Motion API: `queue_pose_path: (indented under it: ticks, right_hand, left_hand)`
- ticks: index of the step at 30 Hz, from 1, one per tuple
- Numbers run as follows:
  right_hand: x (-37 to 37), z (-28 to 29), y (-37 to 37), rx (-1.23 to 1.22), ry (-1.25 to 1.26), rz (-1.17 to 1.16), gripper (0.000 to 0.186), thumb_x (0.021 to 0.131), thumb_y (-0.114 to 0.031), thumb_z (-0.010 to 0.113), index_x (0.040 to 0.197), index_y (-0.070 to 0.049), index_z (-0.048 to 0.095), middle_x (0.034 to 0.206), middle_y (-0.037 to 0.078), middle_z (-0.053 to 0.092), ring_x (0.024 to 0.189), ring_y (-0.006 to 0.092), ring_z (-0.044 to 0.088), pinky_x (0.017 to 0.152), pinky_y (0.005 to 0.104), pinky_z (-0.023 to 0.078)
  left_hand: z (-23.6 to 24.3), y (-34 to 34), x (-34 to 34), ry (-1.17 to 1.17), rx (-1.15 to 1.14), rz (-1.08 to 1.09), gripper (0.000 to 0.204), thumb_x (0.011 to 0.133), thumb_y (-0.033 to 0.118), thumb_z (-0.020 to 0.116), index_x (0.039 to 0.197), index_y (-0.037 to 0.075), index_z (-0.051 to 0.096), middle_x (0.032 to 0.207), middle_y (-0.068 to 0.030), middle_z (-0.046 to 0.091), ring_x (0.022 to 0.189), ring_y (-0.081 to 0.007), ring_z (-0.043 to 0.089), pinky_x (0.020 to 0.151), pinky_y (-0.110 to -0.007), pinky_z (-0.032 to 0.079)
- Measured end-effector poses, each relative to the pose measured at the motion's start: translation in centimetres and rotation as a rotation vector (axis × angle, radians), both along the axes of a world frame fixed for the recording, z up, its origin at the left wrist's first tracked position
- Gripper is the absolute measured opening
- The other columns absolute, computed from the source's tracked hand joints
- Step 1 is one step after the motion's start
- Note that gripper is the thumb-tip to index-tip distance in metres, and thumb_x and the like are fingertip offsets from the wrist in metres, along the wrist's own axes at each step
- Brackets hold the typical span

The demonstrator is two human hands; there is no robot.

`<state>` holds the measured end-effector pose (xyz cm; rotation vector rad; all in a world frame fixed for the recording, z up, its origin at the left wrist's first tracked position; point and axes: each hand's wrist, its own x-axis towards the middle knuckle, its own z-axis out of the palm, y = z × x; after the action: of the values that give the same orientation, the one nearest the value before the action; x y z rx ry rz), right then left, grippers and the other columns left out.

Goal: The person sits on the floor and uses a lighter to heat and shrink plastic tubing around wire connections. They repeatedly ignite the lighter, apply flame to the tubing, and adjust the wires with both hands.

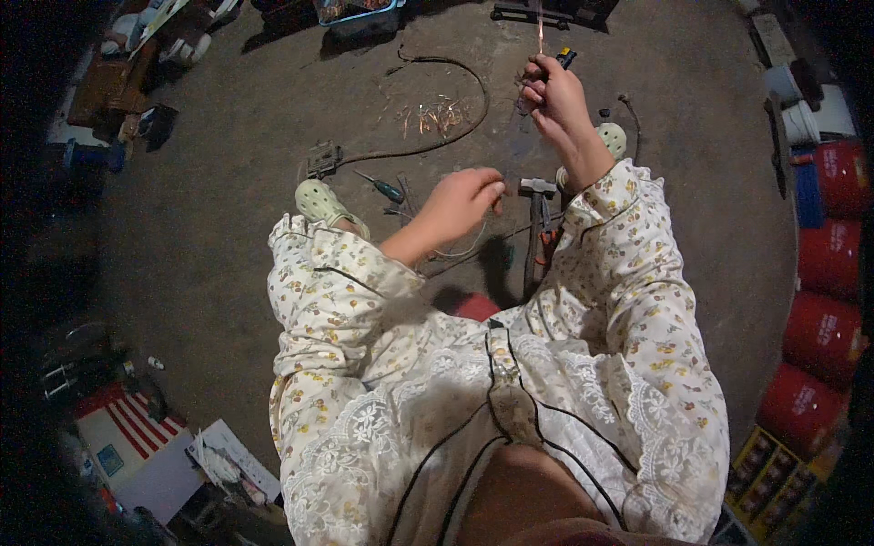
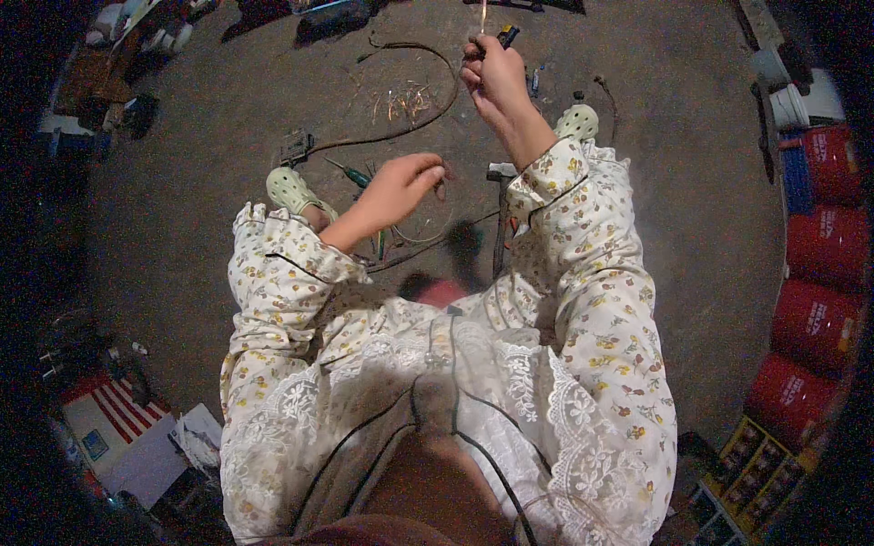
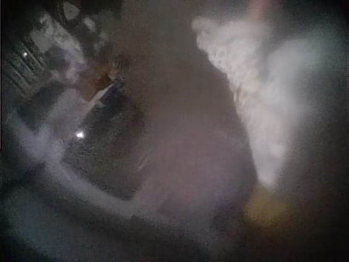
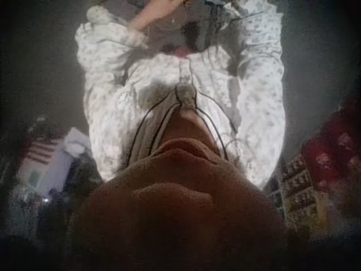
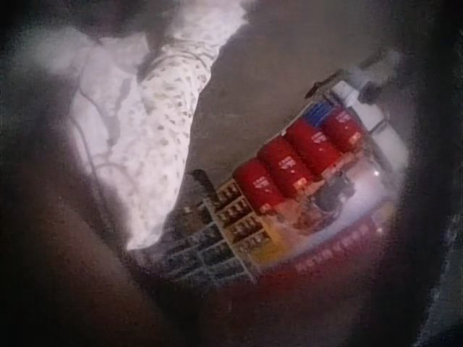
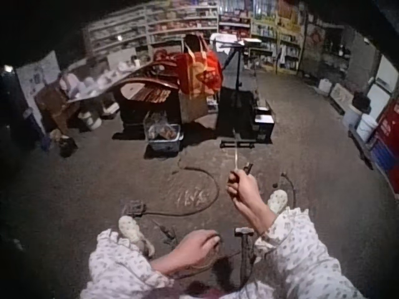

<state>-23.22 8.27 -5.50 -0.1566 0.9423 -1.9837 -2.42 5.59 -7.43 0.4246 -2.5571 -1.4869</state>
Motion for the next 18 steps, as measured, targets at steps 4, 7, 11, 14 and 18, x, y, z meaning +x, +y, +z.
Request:
queue_pose_path:
  ticks: [4, 7, 11, 14, 18]
  right_hand:
    - [0.9, 0.0, -0.3, 0.027, 0.115, -0.055, 0.014, 0.087, -0.014, 0.048, 0.081, -0.002, 0.045, 0.068, 0.004, 0.049, 0.048, 0.0075, 0.038, 0.042, 0.0231, 0.030]
    - [1.7, 0.2, -0.5, 0.101, 0.190, -0.075, 0.014, 0.087, -0.015, 0.049, 0.080, -0.003, 0.047, 0.067, 0.003, 0.050, 0.050, 0.0077, 0.041, 0.044, 0.0232, 0.032]
    - [2.7, 0.8, -0.8, 0.179, 0.325, -0.135, 0.013, 0.087, -0.016, 0.049, 0.082, -0.004, 0.049, 0.067, 0.001, 0.050, 0.053, 0.0078, 0.044, 0.047, 0.0235, 0.034]
    - [3.6, 1.4, -1.0, 0.171, 0.437, -0.119, 0.013, 0.088, -0.017, 0.050, 0.084, -0.004, 0.049, 0.068, 0.000, 0.051, 0.055, 0.0075, 0.044, 0.050, 0.0236, 0.036]
    - [4.1, 1.6, -1.0, 0.106, 0.468, -0.075, 0.014, 0.089, -0.019, 0.050, 0.087, -0.005, 0.050, 0.071, -0.001, 0.050, 0.057, 0.0069, 0.043, 0.052, 0.0225, 0.035]
  left_hand:
    - [0.7, -2.1, -0.4, 0.076, 0.397, 0.065, 0.022, 0.089, 0.015, 0.048, 0.100, -0.003, 0.056, 0.085, -0.0077, 0.061, 0.083, -0.0139, 0.057, 0.078, -0.027, 0.044]
    - [2.6, -2.4, -0.2, 0.119, 0.537, 0.083, 0.023, 0.085, 0.015, 0.052, 0.102, -0.002, 0.056, 0.092, -0.0084, 0.061, 0.088, -0.0144, 0.057, 0.082, -0.028, 0.043]
    - [3.9, -3.1, -0.2, 0.164, 0.553, 0.103, 0.026, 0.085, 0.016, 0.053, 0.105, -0.002, 0.055, 0.092, -0.0082, 0.062, 0.091, -0.0147, 0.057, 0.082, -0.027, 0.043]
    - [3.2, -3.4, -0.6, 0.220, 0.545, 0.104, 0.025, 0.088, 0.017, 0.050, 0.104, -0.001, 0.056, 0.086, -0.0069, 0.061, 0.084, -0.0131, 0.057, 0.077, -0.025, 0.043]
    - [2.8, -3.5, -0.8, 0.161, 0.676, 0.150, 0.023, 0.091, 0.018, 0.047, 0.100, 0.001, 0.058, 0.072, -0.0013, 0.057, 0.064, -0.0072, 0.051, 0.057, -0.019, 0.039]
